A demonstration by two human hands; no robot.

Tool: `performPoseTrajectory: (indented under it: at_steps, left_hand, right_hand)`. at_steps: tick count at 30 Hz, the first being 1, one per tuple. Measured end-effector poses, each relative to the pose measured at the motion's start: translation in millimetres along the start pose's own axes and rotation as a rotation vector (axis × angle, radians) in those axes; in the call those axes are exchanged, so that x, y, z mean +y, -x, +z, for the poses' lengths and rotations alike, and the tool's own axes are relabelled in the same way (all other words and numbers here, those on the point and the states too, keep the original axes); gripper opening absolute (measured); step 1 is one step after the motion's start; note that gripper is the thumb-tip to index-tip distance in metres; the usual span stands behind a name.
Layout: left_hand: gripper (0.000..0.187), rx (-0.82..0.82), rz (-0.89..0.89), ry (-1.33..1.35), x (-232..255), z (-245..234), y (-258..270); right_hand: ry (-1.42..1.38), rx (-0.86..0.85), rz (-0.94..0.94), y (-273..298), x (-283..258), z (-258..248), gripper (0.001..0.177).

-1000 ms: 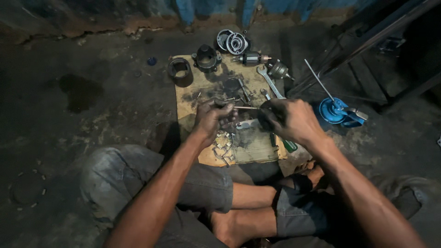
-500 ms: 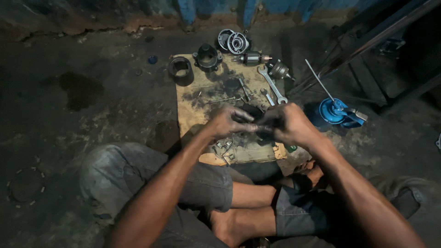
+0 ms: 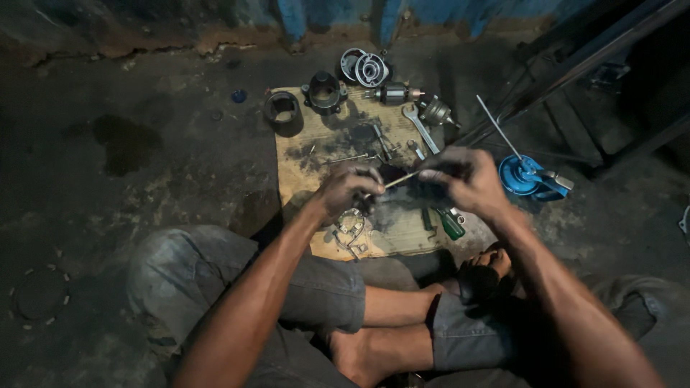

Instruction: The person reassembles a motor housing and cleans internal components by hand using a small metal strip on a wooden board.

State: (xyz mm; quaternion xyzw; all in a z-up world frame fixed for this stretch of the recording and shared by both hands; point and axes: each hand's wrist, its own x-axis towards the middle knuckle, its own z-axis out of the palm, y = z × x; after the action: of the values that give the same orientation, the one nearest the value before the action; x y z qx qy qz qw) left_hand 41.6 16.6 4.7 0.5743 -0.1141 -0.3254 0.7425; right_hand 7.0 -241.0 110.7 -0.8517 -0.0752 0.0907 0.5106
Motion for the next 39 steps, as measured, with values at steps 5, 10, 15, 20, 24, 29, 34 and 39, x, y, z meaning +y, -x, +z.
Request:
performPoseTrajectory:
  at_steps: [5,10,15,20,24,29,34,39]
  left_hand:
    - [0.031,0.135,-0.033,0.082,18.9,18.7,7.8]
    - [0.023,0.094,0.068,-0.240,15.2,24.8,-2.7]
    - [0.011,0.105,-0.010,0.005,12.3,21.5,3.2]
    - [0.005,0.152,-0.077,-0.015,28.0,20.5,13.4]
    - [0.005,0.187,-0.092,-0.157,37.3,20.7,15.8]
    - [0.013,0.318,-0.173,-0.369,34.9,-1.7,15.3]
    - [0.012,0.389,0.381,-0.942,4.6,-14.0,5.4]
    - [0.018,0.318,-0.021,-0.301,-12.5,20.2,1.4]
  right_hand:
    - [0.112,0.001,-0.179,-0.3,10.3,-0.1,0.020]
    - [0.180,-0.068,-0.215,-3.4,6.7,5.6,0.023]
    - [0.237,0.023,-0.389,-4.7,16.2,3.5,0.031]
    - [0.059,0.093,-0.007,-3.0,24.3,-15.2,0.021]
    - [0.077,0.058,0.154,-2.9,37.7,-11.3,0.021]
    - [0.042,0.099,-0.049,-11.6,41.9,-20.0,0.022]
    - [-0.263,0.150,0.169,5.2,-1.0,-8.3,0.049]
    - [0.914,0.083,-0.506,13.5,-1.2,54.3,0.069]
